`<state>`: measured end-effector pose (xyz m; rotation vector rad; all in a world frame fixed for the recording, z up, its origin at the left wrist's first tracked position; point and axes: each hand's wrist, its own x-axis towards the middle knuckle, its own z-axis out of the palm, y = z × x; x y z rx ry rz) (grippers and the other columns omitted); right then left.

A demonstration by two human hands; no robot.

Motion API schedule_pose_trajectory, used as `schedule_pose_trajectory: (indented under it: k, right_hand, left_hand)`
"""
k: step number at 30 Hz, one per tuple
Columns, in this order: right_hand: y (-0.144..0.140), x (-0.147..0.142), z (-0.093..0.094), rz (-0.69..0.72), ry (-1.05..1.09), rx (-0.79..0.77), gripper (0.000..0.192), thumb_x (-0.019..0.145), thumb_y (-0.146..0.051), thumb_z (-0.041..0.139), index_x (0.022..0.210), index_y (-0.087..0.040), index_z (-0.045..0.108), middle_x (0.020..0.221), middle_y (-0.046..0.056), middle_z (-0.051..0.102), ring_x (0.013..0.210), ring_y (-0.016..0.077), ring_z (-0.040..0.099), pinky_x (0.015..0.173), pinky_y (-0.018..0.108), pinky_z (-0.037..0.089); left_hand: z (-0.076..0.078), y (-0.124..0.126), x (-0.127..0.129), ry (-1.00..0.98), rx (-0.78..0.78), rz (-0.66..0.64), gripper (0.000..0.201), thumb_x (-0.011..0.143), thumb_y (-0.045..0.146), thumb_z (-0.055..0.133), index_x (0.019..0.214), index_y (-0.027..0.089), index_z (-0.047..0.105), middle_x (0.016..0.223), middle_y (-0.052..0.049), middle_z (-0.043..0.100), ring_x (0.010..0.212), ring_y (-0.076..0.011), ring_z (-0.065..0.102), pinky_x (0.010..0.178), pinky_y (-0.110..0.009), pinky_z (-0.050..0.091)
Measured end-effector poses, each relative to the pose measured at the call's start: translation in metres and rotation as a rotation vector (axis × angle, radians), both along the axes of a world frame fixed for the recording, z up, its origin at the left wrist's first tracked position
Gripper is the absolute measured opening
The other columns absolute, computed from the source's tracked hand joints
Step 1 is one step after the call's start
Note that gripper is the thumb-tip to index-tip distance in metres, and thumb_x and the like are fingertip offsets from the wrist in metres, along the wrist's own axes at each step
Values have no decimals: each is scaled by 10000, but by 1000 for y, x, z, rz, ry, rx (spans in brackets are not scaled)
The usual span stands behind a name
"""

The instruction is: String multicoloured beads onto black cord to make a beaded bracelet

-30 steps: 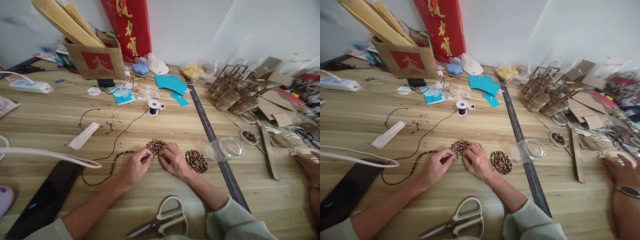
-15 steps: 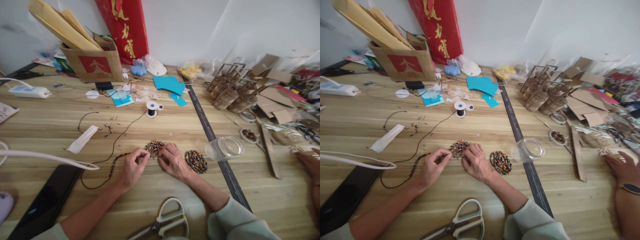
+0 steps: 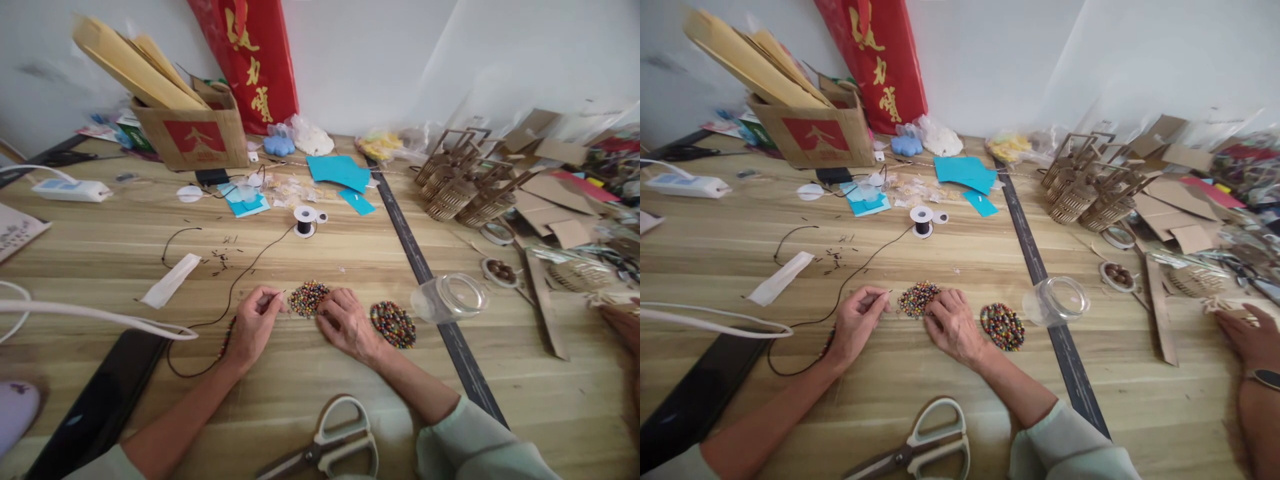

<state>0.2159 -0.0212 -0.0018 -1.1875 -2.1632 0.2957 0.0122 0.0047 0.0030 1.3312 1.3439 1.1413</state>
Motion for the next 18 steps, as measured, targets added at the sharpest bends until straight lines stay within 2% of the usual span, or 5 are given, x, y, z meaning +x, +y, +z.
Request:
schedule_pose_trajectory:
  k: [5,10,14,18]
  right_hand:
    - [0,0,-1,6,10,3,72,897,-174,515,894,-188,586,885,72,607,862,211,521,779,374,419]
    - [1,0,0,3,22,14,91,912,-172,502,894,-179,591,888,77,614,867,208,527,777,369,423]
    - [1,0,0,-6,35,14,106,918,-165,491,907,-176,595,896,82,619,874,208,530,778,369,426]
    - [2,1,-1,-12,45,9,115,922,-169,484,909,-184,598,895,80,619,872,208,534,778,372,428]
  left_hand:
    - [-4,6,-8,239,139,-144,99,825,242,573,760,174,603,684,-3,679,619,-132,631,600,-219,477]
    - [-2,8,-13,476,283,-239,102,815,173,581,723,175,624,678,3,621,602,-128,564,600,-231,438]
    - [0,4,-12,615,341,-357,127,825,115,562,726,177,613,759,-15,619,693,-147,579,672,-250,450]
    - [-1,0,-10,704,402,-389,145,823,74,562,730,172,616,787,-30,633,769,-171,598,723,-273,469]
